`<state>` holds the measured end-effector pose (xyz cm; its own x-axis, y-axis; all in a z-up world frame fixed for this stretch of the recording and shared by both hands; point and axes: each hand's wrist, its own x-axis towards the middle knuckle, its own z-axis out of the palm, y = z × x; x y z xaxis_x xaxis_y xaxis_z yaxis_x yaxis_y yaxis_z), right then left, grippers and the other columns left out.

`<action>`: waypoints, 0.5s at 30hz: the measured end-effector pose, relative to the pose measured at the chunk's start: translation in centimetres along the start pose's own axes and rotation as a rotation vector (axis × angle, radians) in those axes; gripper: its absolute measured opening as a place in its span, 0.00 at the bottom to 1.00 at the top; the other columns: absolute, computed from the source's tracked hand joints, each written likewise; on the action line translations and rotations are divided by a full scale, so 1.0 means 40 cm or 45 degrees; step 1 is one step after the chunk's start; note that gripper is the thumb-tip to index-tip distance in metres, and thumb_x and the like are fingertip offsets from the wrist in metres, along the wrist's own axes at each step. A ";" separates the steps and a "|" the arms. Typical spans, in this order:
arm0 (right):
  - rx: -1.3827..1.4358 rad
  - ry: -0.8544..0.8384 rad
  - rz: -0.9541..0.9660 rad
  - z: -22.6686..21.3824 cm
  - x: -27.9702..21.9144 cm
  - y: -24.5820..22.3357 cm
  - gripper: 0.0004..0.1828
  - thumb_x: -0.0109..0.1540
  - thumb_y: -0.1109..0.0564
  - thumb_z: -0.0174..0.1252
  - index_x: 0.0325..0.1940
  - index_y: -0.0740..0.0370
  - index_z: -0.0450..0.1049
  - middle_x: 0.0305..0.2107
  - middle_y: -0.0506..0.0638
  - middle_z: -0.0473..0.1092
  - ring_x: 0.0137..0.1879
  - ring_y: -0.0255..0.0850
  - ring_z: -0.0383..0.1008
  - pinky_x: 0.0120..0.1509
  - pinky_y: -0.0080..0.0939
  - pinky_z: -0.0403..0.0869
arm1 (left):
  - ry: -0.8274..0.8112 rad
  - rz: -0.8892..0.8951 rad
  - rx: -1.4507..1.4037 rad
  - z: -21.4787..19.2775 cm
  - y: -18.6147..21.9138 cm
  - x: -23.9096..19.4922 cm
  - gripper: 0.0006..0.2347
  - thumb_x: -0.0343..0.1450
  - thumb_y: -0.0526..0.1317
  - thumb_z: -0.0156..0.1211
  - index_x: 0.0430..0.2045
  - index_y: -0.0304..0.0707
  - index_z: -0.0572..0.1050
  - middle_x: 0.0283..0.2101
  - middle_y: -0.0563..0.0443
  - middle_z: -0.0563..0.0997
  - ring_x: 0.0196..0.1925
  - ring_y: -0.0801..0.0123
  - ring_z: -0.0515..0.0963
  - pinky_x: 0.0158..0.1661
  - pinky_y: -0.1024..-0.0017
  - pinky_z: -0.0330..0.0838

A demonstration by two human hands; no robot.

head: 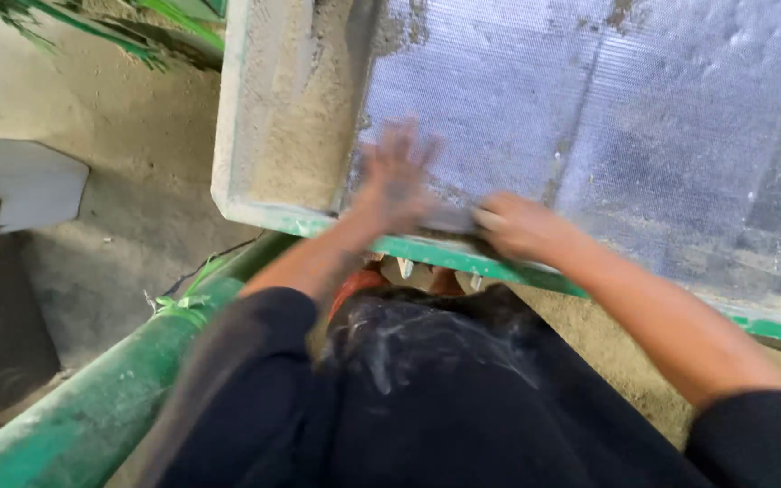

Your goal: Cleaning the mesh screen and frame of an industrial sifter or separator machine using a brush and hands.

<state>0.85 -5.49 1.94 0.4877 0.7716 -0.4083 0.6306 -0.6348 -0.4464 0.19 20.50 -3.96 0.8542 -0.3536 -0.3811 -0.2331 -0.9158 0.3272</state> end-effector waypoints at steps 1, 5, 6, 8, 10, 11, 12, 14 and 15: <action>0.000 -0.001 0.009 0.019 0.074 -0.036 0.13 0.61 0.53 0.56 0.47 0.61 0.73 0.41 0.61 0.71 0.49 0.59 0.71 0.50 0.56 0.73 | -0.001 0.009 -0.003 -0.025 -0.070 -0.030 0.45 0.67 0.70 0.52 0.76 0.50 0.43 0.77 0.27 0.33 0.77 0.28 0.31 0.66 0.18 0.35; 0.133 0.188 -0.085 0.024 0.210 -0.119 0.08 0.57 0.58 0.56 0.37 0.66 0.74 0.42 0.61 0.70 0.53 0.59 0.71 0.53 0.55 0.72 | 0.172 -0.073 0.198 -0.101 -0.206 -0.087 0.43 0.67 0.56 0.55 0.78 0.41 0.43 0.78 0.26 0.36 0.78 0.29 0.35 0.66 0.24 0.40; 0.166 0.189 -0.058 0.010 0.190 -0.119 0.10 0.58 0.55 0.58 0.35 0.66 0.74 0.41 0.62 0.70 0.53 0.60 0.70 0.53 0.56 0.72 | 0.137 -0.044 0.204 -0.102 -0.190 -0.080 0.43 0.67 0.54 0.55 0.78 0.44 0.43 0.78 0.27 0.35 0.77 0.28 0.35 0.65 0.24 0.39; 0.114 0.180 0.000 -0.005 0.080 -0.065 0.09 0.59 0.56 0.58 0.38 0.66 0.74 0.42 0.61 0.71 0.54 0.59 0.71 0.55 0.55 0.72 | 0.113 -0.017 0.076 -0.108 -0.063 -0.029 0.42 0.68 0.56 0.55 0.77 0.44 0.42 0.77 0.27 0.35 0.78 0.30 0.35 0.65 0.24 0.39; 0.072 0.188 0.007 -0.026 -0.027 0.023 0.09 0.60 0.57 0.57 0.40 0.65 0.74 0.43 0.60 0.71 0.54 0.58 0.71 0.57 0.55 0.72 | 0.086 -0.033 -0.017 -0.106 0.059 0.021 0.42 0.69 0.58 0.54 0.76 0.44 0.42 0.77 0.28 0.34 0.78 0.31 0.35 0.66 0.24 0.38; 0.049 0.150 0.083 -0.027 -0.107 0.082 0.10 0.60 0.58 0.55 0.43 0.64 0.74 0.44 0.59 0.72 0.55 0.58 0.71 0.58 0.55 0.72 | 0.190 0.048 -0.092 -0.089 0.137 0.050 0.39 0.71 0.57 0.52 0.77 0.46 0.43 0.77 0.28 0.36 0.79 0.32 0.37 0.65 0.24 0.40; 0.027 0.111 0.160 -0.027 -0.190 0.139 0.13 0.59 0.58 0.54 0.46 0.62 0.75 0.45 0.59 0.72 0.56 0.57 0.71 0.59 0.54 0.72 | 0.292 0.129 -0.168 -0.072 0.217 0.076 0.36 0.74 0.57 0.51 0.77 0.47 0.44 0.78 0.29 0.37 0.79 0.34 0.39 0.65 0.24 0.41; -0.118 0.204 0.257 -0.055 -0.352 0.200 0.14 0.60 0.55 0.55 0.47 0.63 0.74 0.47 0.59 0.72 0.57 0.58 0.70 0.58 0.55 0.72 | 0.444 0.208 -0.176 -0.013 0.382 0.186 0.37 0.73 0.57 0.51 0.76 0.46 0.46 0.78 0.30 0.40 0.79 0.34 0.42 0.65 0.25 0.45; -0.260 0.258 0.354 -0.067 -0.465 0.219 0.16 0.61 0.53 0.55 0.48 0.63 0.73 0.48 0.60 0.72 0.58 0.58 0.69 0.58 0.56 0.73 | 0.583 0.273 -0.216 0.016 0.493 0.236 0.37 0.72 0.57 0.51 0.75 0.44 0.47 0.78 0.32 0.43 0.79 0.34 0.44 0.65 0.26 0.49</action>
<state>-1.09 -25.31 7.76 0.7530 0.5769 -0.3164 0.5551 -0.8152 -0.1652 3.35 -1.02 -1.67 0.9198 -0.3755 0.1137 -0.3789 -0.7750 0.5058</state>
